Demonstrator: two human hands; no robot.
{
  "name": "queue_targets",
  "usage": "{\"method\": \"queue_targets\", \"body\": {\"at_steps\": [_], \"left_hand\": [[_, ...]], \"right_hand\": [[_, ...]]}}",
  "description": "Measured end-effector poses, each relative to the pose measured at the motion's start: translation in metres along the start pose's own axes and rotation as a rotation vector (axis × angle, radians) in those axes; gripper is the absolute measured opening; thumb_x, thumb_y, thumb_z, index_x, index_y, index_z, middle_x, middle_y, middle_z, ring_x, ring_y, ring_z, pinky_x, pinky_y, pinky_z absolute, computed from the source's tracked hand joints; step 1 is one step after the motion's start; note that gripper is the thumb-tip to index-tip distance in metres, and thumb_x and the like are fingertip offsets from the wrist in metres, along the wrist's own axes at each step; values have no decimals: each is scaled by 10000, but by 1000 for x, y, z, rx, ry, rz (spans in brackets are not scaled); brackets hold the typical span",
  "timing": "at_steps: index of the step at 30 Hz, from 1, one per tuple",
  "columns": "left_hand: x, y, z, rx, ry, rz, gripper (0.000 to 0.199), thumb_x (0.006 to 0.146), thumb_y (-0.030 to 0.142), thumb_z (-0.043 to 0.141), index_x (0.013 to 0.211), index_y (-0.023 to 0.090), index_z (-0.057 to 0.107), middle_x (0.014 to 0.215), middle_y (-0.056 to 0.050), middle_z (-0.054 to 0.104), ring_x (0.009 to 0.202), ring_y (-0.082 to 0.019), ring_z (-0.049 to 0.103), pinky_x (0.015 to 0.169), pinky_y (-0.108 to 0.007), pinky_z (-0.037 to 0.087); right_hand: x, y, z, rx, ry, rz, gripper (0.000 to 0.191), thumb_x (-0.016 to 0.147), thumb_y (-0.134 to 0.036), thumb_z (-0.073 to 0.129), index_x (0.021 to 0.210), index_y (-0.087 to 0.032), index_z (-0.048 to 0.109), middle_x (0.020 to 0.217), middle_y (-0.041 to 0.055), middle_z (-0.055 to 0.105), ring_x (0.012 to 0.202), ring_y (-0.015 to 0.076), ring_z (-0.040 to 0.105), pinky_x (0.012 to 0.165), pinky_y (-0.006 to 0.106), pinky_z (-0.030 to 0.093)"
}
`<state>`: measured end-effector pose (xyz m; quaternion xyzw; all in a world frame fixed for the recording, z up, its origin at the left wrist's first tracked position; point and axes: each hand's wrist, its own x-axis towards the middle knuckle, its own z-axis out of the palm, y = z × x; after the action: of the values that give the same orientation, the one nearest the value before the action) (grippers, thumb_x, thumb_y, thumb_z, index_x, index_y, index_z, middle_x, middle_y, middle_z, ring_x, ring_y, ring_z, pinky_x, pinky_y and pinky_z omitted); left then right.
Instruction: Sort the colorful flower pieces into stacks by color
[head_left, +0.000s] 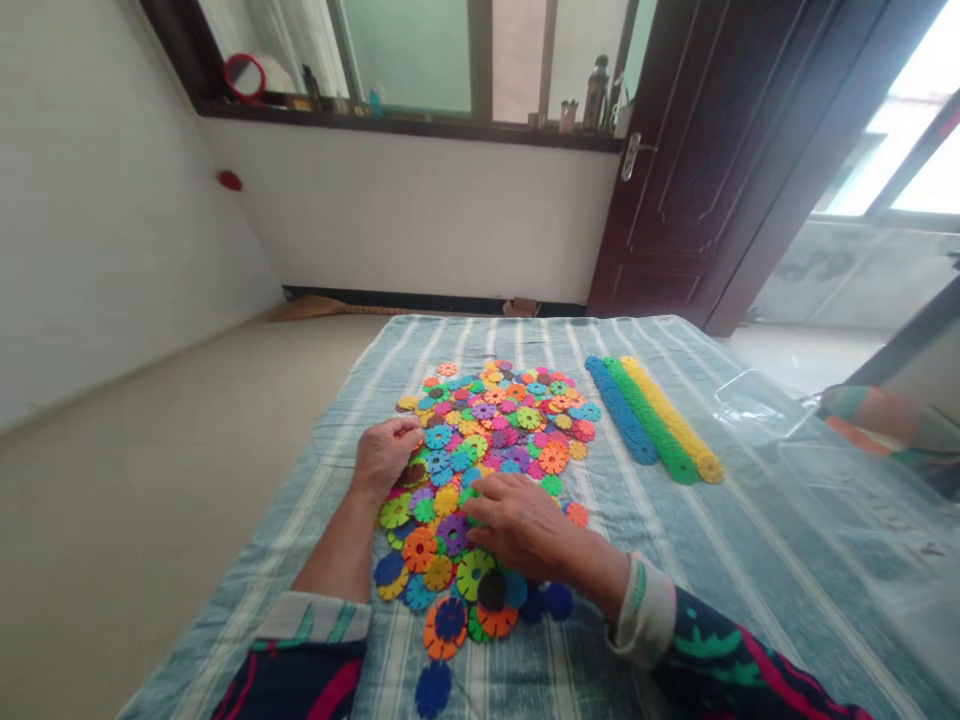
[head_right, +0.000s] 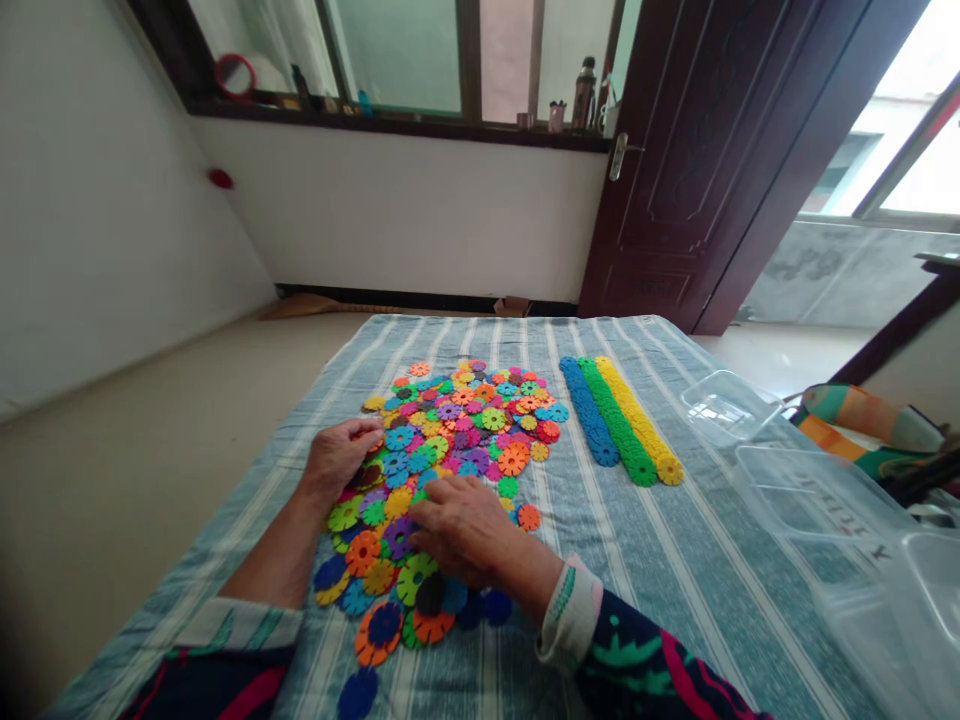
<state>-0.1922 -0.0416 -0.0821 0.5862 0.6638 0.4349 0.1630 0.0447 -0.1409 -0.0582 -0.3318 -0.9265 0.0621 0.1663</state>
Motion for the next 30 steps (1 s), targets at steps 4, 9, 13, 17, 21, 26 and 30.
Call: {"method": "queue_targets", "body": {"at_steps": [4, 9, 13, 17, 21, 26, 30], "left_hand": [[0, 2, -1, 20, -6, 0, 224, 648, 329, 594, 780, 216, 734, 931, -13, 748, 923, -240, 684, 903, -318, 517], [1, 2, -2, 34, -5, -3, 222, 655, 321, 598, 796, 213, 731, 953, -27, 746, 970, -251, 672, 943, -333, 494], [2, 0, -2, 17, -12, -4, 228, 660, 334, 603, 809, 218, 730, 999, -26, 739, 978, -246, 671, 952, -329, 491], [3, 0, -4, 37, -11, -15, 215, 652, 329, 615, 798, 224, 732, 986, -22, 743, 987, -248, 669, 966, -325, 479], [3, 4, -6, 47, -26, -32, 241, 644, 343, 605, 806, 217, 731, 1000, -31, 742, 1004, -254, 664, 964, -327, 479], [2, 7, -6, 61, -26, -36, 286, 631, 368, 581, 803, 195, 730, 992, -47, 743, 1019, -257, 658, 964, -317, 477], [2, 5, -5, 68, -28, -37, 307, 634, 388, 568, 813, 200, 730, 975, -37, 745, 987, -252, 669, 950, -317, 487]], "right_hand": [[1, 26, -4, -93, 39, 245, 223, 903, -392, 521, 1010, -211, 595, 1030, 81, 573, 999, 225, 478, 841, 357, 378], [-6, 26, 1, -156, 6, 323, 313, 891, -462, 509, 1062, -209, 583, 1064, 97, 567, 1041, 268, 463, 871, 424, 377], [-8, 12, 4, -128, -1, 189, 309, 895, -468, 504, 1068, -221, 574, 1034, 77, 566, 978, 238, 489, 848, 392, 397], [8, 30, -5, -107, 35, 261, 291, 908, -445, 497, 1071, -220, 585, 1060, 80, 560, 997, 230, 491, 843, 375, 403], [26, 53, -8, -138, 53, 417, 380, 898, -512, 476, 1078, -200, 595, 1125, 111, 545, 1087, 269, 448, 893, 428, 386], [25, 35, 6, -96, 36, 215, 341, 913, -506, 455, 1045, -220, 586, 1130, 75, 552, 1097, 241, 437, 902, 401, 382], [17, 24, 8, -42, 18, 96, 309, 916, -477, 471, 1076, -231, 569, 1091, 49, 574, 1066, 215, 471, 892, 368, 393]]}}
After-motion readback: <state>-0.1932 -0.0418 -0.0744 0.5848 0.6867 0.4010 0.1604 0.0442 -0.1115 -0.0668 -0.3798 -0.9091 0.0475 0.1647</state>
